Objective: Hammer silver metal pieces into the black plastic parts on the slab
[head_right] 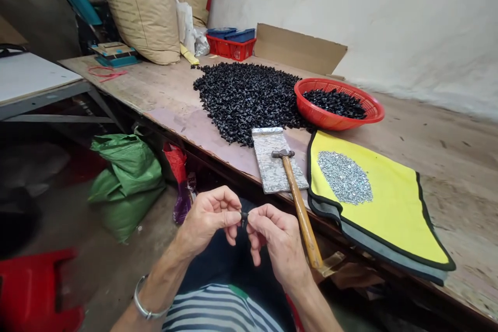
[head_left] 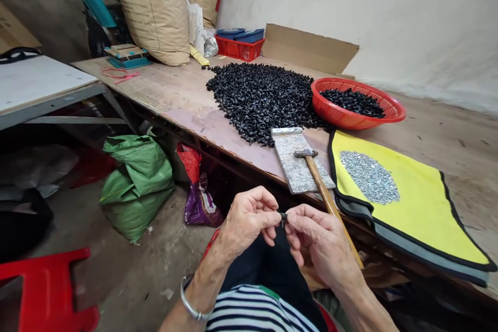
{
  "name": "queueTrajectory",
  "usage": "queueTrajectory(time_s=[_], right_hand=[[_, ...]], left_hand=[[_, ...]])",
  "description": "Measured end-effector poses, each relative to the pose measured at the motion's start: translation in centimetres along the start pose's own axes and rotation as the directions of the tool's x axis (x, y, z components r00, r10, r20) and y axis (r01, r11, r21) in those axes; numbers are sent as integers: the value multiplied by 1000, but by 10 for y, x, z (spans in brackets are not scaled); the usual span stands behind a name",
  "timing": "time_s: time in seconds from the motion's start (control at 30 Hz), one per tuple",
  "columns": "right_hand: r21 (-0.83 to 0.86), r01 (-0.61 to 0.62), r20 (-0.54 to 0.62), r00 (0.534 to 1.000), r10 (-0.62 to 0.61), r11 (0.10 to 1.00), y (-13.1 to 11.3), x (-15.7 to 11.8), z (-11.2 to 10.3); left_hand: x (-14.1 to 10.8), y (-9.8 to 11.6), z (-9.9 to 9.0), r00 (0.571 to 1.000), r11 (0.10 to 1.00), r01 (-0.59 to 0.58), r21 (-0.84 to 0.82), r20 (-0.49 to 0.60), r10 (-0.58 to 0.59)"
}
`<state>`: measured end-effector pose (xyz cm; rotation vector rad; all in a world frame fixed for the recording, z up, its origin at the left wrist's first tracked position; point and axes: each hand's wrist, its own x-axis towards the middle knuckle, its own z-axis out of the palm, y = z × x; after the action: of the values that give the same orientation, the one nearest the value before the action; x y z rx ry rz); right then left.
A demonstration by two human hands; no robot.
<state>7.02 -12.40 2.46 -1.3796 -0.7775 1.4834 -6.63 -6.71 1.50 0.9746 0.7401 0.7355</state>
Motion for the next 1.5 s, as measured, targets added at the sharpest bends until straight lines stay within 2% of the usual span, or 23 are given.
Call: queueTrajectory(time_s=[0.1,0.23,0.43,0.87,1.2,1.5], right_hand=[[65,-22,11,1000,21,998,1,3,0],[120,-45,-12,999,47,992,0,4,2],[170,-42,-2,999,43,985,3,3,-1],[181,-49,26,999,45,982,6,4,-1],[175,-49,23,999,46,983,7,7,2],[162,-37,13,999,36,986,7,7,2]], left_hand=[[2,-6,2,1000,999,-12,-38,18,13],[4,-11,3,1000,993,-25,-111,-13,23],[6,-13,0,1000,982,6,-186,1,-6],[10,-17,-6,997,953,69,-296,55,-55],[17,-23,-10,978,872,208,-444,93,-186],[19,-27,-12,980,862,200,-466,112,-166]])
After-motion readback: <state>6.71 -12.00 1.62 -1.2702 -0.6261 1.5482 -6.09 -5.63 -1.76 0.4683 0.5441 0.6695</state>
